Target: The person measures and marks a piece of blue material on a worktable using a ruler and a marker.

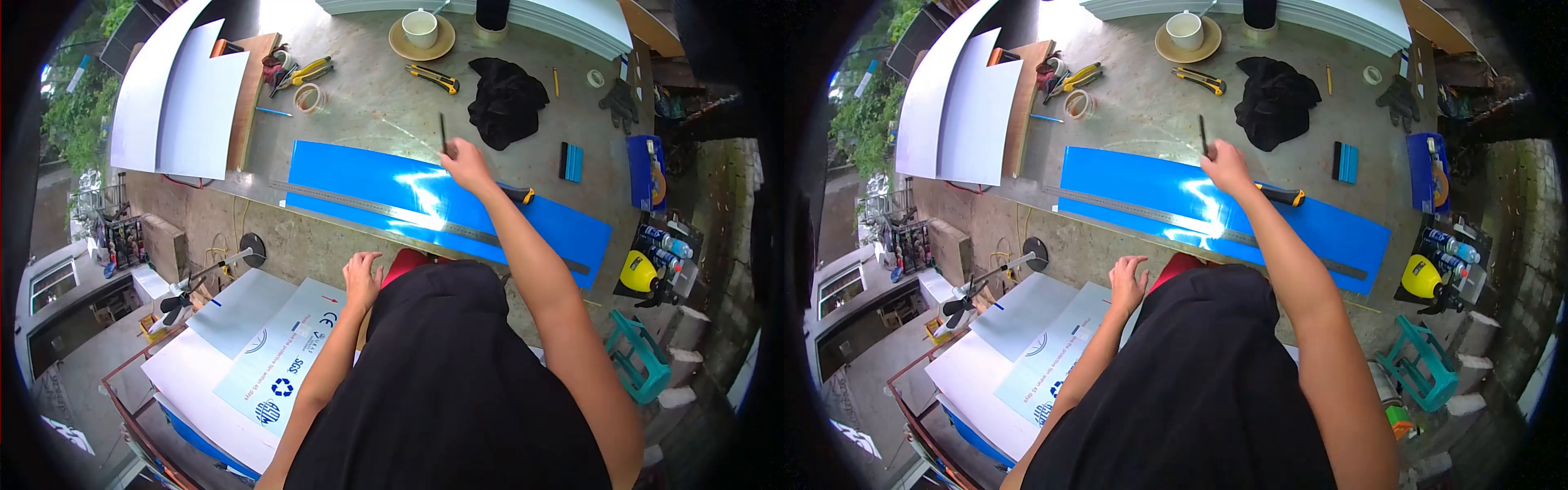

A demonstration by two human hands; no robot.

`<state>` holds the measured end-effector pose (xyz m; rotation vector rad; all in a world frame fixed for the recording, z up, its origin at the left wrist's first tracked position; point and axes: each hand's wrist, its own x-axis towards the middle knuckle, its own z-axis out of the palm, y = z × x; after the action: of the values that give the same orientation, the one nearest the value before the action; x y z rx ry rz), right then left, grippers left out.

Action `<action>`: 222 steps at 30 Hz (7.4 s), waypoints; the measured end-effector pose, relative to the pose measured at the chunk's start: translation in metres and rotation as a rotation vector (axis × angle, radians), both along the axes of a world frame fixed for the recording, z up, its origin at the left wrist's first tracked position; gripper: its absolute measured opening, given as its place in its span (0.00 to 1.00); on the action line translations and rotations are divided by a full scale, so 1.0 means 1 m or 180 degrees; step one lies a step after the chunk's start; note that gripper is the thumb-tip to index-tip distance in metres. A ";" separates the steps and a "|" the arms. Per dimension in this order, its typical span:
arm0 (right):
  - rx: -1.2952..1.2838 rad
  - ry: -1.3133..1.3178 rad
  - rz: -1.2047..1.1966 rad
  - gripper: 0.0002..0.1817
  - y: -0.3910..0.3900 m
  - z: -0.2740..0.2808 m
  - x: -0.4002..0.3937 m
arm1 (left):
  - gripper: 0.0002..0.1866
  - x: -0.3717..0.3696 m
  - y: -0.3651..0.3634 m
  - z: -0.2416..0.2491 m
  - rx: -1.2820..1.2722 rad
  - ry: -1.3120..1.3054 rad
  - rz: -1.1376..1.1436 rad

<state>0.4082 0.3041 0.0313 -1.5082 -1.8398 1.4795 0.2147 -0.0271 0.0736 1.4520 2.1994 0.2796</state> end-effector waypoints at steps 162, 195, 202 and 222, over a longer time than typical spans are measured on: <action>0.2007 -0.0911 -0.0090 0.13 -0.174 -0.067 0.494 | 0.30 0.250 0.072 -0.134 0.1871 0.0641 0.0167; 0.2239 -0.0771 -0.0319 0.15 -0.175 -0.082 0.498 | 0.27 0.238 0.070 -0.140 0.1642 0.0727 -0.0141; 0.2268 -0.0786 -0.0331 0.15 -0.176 -0.083 0.498 | 0.27 0.232 0.070 -0.144 0.1638 0.0788 -0.0188; 0.1974 -0.0011 -0.0831 0.08 -0.184 -0.048 0.498 | 0.28 0.238 0.073 -0.134 0.1595 0.0538 -0.0021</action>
<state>0.9060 0.1205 -0.0163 -1.3570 -1.7860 0.6918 0.4530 0.0463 -0.0605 1.7945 2.3654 0.7770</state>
